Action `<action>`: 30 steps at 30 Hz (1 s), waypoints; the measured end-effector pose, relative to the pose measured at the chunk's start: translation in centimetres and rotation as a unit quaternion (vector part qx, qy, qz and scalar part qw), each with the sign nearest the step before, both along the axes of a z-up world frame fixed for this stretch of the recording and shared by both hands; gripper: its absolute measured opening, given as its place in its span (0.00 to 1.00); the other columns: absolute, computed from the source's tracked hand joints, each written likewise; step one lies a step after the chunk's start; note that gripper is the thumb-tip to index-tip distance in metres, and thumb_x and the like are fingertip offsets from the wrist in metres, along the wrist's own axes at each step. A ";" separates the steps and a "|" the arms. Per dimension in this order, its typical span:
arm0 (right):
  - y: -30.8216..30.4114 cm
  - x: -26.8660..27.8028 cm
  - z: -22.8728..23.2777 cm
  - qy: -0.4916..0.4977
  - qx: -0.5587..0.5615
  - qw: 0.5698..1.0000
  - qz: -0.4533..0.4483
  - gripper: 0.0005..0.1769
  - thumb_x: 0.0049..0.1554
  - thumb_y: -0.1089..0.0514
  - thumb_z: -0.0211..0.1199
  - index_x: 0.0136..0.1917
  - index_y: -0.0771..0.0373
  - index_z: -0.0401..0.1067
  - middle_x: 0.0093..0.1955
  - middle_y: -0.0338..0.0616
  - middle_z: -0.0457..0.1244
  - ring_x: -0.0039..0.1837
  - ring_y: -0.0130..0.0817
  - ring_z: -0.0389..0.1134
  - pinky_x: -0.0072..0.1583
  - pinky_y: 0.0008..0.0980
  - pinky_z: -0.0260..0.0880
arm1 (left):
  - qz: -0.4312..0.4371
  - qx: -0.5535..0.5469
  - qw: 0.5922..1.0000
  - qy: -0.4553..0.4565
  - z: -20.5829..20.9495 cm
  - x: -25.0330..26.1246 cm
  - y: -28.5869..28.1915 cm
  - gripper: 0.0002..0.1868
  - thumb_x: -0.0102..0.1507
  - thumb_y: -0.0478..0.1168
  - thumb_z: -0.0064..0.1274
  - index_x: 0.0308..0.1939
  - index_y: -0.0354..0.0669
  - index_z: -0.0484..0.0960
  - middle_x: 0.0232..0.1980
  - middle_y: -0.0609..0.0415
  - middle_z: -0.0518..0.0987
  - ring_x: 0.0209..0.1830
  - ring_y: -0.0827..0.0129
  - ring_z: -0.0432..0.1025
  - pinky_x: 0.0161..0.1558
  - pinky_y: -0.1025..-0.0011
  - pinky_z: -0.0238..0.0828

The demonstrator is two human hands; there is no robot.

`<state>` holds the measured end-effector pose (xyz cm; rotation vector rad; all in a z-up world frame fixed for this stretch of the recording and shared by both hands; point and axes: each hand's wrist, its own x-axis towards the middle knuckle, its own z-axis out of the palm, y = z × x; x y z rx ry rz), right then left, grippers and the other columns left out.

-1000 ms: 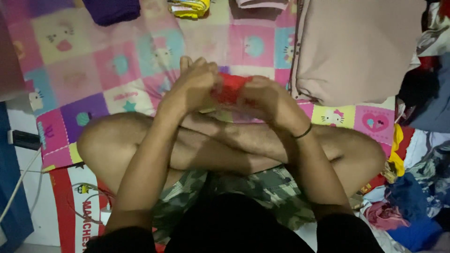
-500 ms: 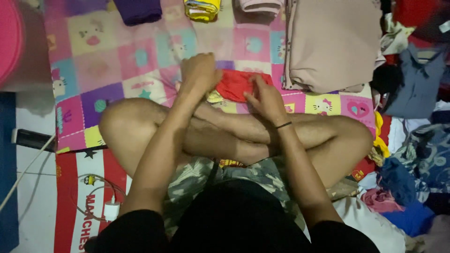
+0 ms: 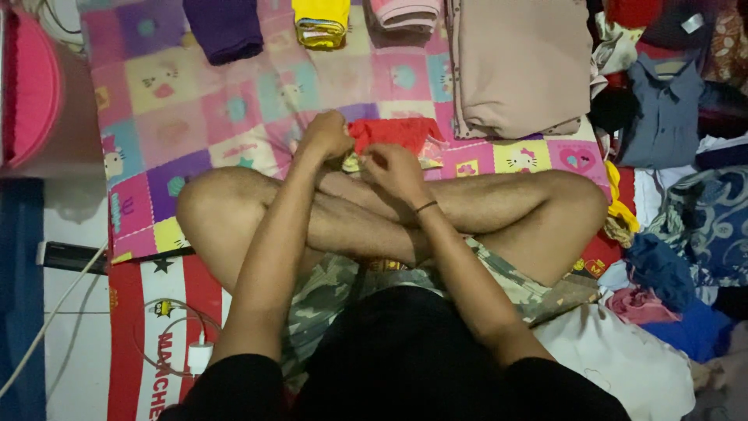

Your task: The recorder is folding various items of laundry while sitting on a mat.

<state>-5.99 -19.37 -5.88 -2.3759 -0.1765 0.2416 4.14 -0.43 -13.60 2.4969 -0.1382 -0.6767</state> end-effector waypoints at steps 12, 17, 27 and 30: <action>-3.9 0.6 -6.2 0.014 0.359 0.927 -0.105 0.22 0.57 0.66 0.70 0.64 0.63 0.70 0.57 0.42 0.69 0.59 0.29 0.73 0.60 0.29 0.76 | 0.075 -0.440 0.889 0.105 4.6 -1.1 -2.9 0.19 0.58 0.53 0.60 0.38 0.42 0.74 0.32 0.47 0.81 0.32 0.60 0.79 0.35 0.61 0.76; -4.0 -0.3 -4.7 -0.040 0.184 0.967 -0.173 0.17 0.54 0.64 0.74 0.52 0.64 0.69 0.47 0.42 0.67 0.48 0.31 0.70 0.51 0.30 0.75 | 0.024 -0.074 0.997 -0.002 4.2 -1.3 -3.7 0.24 0.56 0.56 0.68 0.35 0.35 0.83 0.35 0.39 0.83 0.37 0.53 0.80 0.42 0.58 0.75; -2.1 -1.9 0.7 -0.151 0.143 0.973 -0.096 0.13 0.52 0.63 0.70 0.52 0.66 0.75 0.51 0.49 0.67 0.51 0.36 0.71 0.51 0.32 0.75 | -0.008 -0.147 0.988 -0.047 3.6 -1.6 -4.5 0.18 0.52 0.49 0.68 0.31 0.36 0.85 0.26 0.41 0.79 0.25 0.59 0.76 0.33 0.60 0.71; -2.4 -2.0 -0.2 -0.061 0.291 0.950 -0.095 0.20 0.58 0.63 0.66 0.62 0.65 0.68 0.54 0.44 0.68 0.54 0.33 0.72 0.53 0.31 0.75 | -0.004 -0.189 0.979 -0.072 6.4 -1.5 -4.5 0.20 0.55 0.46 0.66 0.26 0.30 0.78 0.23 0.44 0.77 0.24 0.66 0.75 0.31 0.64 0.71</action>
